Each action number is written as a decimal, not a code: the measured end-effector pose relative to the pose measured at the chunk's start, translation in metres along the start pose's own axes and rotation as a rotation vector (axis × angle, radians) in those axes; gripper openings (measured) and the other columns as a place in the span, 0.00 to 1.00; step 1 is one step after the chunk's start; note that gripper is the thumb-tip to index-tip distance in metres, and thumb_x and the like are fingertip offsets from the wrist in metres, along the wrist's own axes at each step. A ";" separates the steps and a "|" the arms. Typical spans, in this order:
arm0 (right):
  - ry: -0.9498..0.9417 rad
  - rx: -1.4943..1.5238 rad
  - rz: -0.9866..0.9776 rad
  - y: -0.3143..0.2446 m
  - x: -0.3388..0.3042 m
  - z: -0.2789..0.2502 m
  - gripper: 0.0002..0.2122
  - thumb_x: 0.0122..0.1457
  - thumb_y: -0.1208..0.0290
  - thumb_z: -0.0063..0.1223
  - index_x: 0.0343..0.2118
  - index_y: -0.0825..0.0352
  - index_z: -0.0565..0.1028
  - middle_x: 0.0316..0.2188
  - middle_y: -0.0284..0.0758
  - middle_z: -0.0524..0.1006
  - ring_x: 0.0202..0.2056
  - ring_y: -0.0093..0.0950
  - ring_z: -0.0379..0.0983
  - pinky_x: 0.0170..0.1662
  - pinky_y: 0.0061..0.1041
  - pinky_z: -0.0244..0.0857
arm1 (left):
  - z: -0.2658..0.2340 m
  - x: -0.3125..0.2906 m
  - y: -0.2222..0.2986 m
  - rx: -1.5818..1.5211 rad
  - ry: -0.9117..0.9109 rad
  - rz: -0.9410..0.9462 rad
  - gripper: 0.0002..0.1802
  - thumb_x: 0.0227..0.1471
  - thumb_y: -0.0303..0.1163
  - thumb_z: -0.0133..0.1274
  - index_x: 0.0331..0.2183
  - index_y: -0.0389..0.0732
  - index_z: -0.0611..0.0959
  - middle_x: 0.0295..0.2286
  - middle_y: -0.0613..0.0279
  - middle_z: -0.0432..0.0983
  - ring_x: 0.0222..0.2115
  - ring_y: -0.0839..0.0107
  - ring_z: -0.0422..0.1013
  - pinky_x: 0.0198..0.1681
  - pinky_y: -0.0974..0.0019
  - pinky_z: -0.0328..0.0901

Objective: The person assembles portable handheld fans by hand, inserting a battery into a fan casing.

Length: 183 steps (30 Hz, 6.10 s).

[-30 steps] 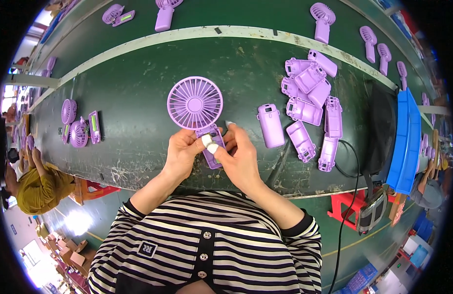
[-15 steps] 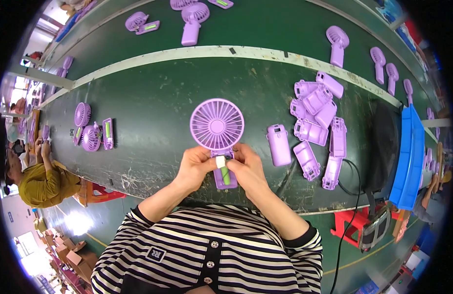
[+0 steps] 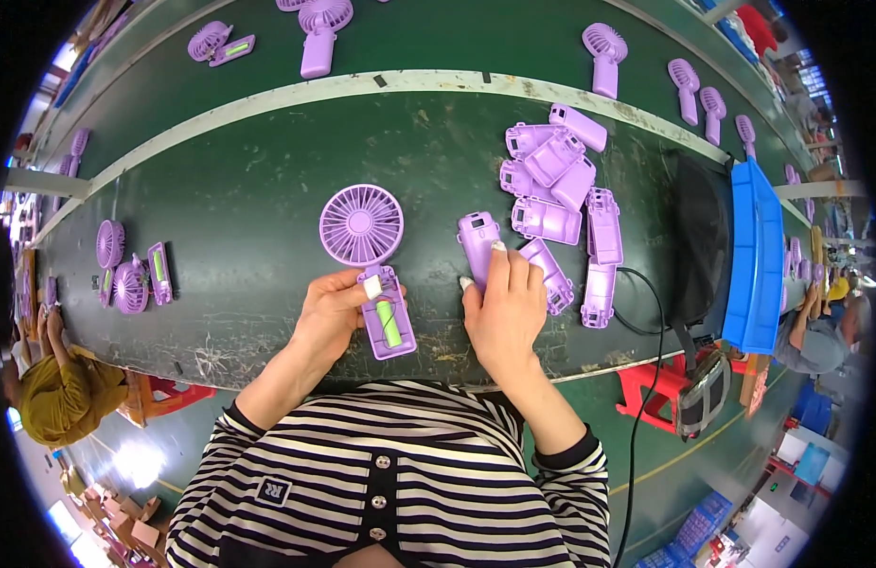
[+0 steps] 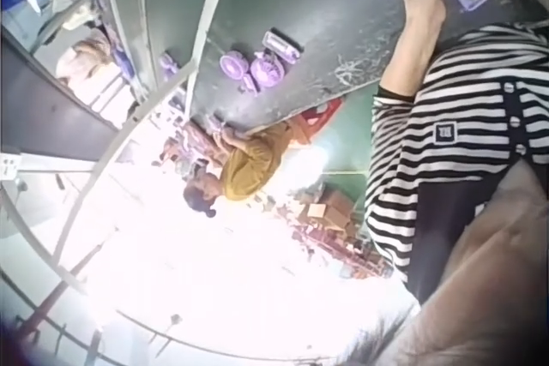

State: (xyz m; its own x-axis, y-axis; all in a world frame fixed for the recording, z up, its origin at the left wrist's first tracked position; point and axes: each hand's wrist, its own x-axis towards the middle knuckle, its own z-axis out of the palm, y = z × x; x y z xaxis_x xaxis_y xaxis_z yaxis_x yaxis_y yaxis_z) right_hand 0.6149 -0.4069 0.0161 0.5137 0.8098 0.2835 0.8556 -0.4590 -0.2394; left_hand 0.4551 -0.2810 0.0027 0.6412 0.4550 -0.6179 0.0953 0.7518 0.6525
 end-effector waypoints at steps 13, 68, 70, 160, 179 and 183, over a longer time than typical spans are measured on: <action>-0.053 -0.050 -0.056 0.003 -0.003 0.011 0.23 0.39 0.73 0.56 0.41 0.72 0.66 0.38 0.46 0.69 0.35 0.41 0.65 0.37 0.36 0.62 | 0.002 -0.001 -0.002 -0.017 -0.004 -0.050 0.14 0.49 0.29 0.48 0.38 0.31 0.74 0.33 0.53 0.75 0.33 0.67 0.73 0.38 0.64 0.68; -0.300 0.242 -0.266 -0.066 -0.001 -0.018 0.20 0.34 0.70 0.57 0.33 0.73 0.69 0.24 0.41 0.68 0.22 0.38 0.69 0.23 0.33 0.65 | 0.006 0.001 -0.004 -0.210 -0.040 -0.079 0.24 0.49 0.46 0.49 0.37 0.33 0.73 0.33 0.55 0.73 0.32 0.68 0.72 0.34 0.63 0.68; -0.298 0.221 -0.262 -0.066 -0.001 -0.018 0.20 0.34 0.70 0.57 0.33 0.74 0.69 0.24 0.41 0.68 0.22 0.38 0.69 0.23 0.32 0.65 | 0.010 0.003 -0.003 -0.148 0.018 -0.068 0.19 0.49 0.39 0.51 0.36 0.32 0.75 0.31 0.56 0.73 0.29 0.70 0.72 0.31 0.67 0.69; 0.055 0.922 0.054 -0.017 0.019 0.053 0.09 0.47 0.79 0.52 0.34 0.69 0.72 0.20 0.34 0.73 0.16 0.23 0.66 0.22 0.19 0.61 | 0.060 0.288 0.241 1.351 0.079 1.044 0.16 0.38 0.28 0.50 0.35 0.40 0.75 0.30 0.50 0.74 0.33 0.52 0.71 0.37 0.56 0.65; 0.292 1.010 0.259 0.001 0.026 0.047 0.20 0.52 0.77 0.45 0.48 0.73 0.59 0.43 0.43 0.63 0.40 0.32 0.64 0.39 0.26 0.62 | -0.054 -0.027 0.075 1.526 0.359 1.113 0.27 0.30 0.12 0.43 0.39 0.39 0.77 0.45 0.50 0.64 0.48 0.52 0.60 0.49 0.59 0.58; 0.239 0.579 0.120 -0.014 0.054 0.024 0.23 0.50 0.70 0.51 0.47 0.76 0.60 0.43 0.50 0.62 0.45 0.43 0.61 0.45 0.34 0.58 | -0.074 -0.036 0.044 1.134 0.678 0.817 0.18 0.39 0.21 0.53 0.38 0.37 0.76 0.29 0.57 0.73 0.28 0.64 0.70 0.30 0.66 0.66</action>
State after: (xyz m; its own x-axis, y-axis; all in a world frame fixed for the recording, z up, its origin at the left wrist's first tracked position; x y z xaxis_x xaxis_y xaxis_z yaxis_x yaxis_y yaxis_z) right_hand 0.6290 -0.3480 0.0120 0.6614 0.6302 0.4067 0.6521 -0.2154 -0.7269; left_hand 0.3796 -0.2288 0.0212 0.3818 0.9050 0.1875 0.6105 -0.3993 0.6840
